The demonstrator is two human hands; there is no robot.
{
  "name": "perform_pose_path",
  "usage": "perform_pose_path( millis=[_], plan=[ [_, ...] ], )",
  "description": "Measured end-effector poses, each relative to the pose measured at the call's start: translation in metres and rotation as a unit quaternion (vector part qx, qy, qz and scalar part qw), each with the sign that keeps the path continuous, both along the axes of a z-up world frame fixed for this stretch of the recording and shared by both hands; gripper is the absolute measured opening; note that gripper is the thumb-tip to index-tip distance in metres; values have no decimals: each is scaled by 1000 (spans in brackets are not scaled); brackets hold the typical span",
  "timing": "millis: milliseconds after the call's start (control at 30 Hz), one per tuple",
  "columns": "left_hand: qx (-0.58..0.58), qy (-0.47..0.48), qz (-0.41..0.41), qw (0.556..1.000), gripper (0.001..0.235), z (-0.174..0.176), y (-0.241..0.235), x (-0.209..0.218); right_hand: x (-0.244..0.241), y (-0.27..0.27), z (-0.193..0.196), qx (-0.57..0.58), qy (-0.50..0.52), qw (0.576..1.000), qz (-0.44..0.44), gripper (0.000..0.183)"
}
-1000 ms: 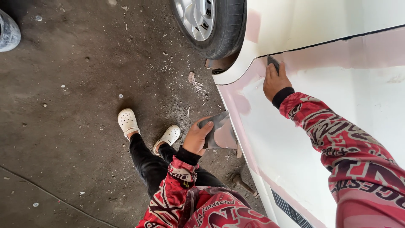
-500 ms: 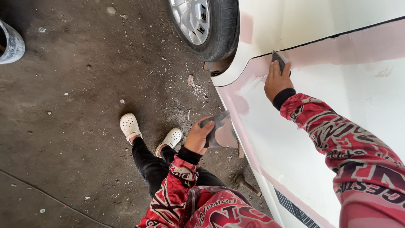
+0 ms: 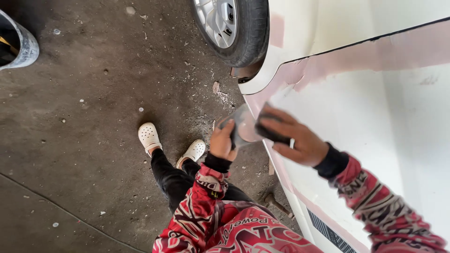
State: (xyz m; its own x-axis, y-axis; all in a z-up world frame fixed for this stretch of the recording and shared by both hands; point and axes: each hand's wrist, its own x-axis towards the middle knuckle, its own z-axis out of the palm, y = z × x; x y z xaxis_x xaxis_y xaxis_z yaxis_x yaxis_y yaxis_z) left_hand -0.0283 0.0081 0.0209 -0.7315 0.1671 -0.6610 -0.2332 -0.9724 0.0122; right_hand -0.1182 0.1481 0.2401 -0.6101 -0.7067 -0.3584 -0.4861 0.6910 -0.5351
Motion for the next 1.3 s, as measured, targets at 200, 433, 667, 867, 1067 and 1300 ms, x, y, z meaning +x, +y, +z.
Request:
perform_pose_path(
  millis=[200, 433, 667, 867, 1067, 1300],
  plan=[
    [-24, 152, 75, 985, 40, 27, 1, 4, 28, 36, -20, -226, -203, 949, -82, 55],
    [-45, 183, 142, 972, 42, 57, -34, -15, 33, 60, -15, -42, -61, 990, -121, 63],
    [-102, 226, 136, 959, 52, 68, -18, -17, 44, 17, -6, -134, 145, 980, 31, 73],
    [-165, 260, 114, 945, 55, 68, -16, -3, 42, 15, -23, -69, 160, 982, 73, 75],
    [-139, 240, 190, 942, 53, 46, -24, 4, 18, 51, -54, 149, 197, 959, 139, 72],
    [-115, 188, 193, 956, 56, 27, -32, 25, -76, 114, -114, 367, 424, 781, 273, 47]
  ],
)
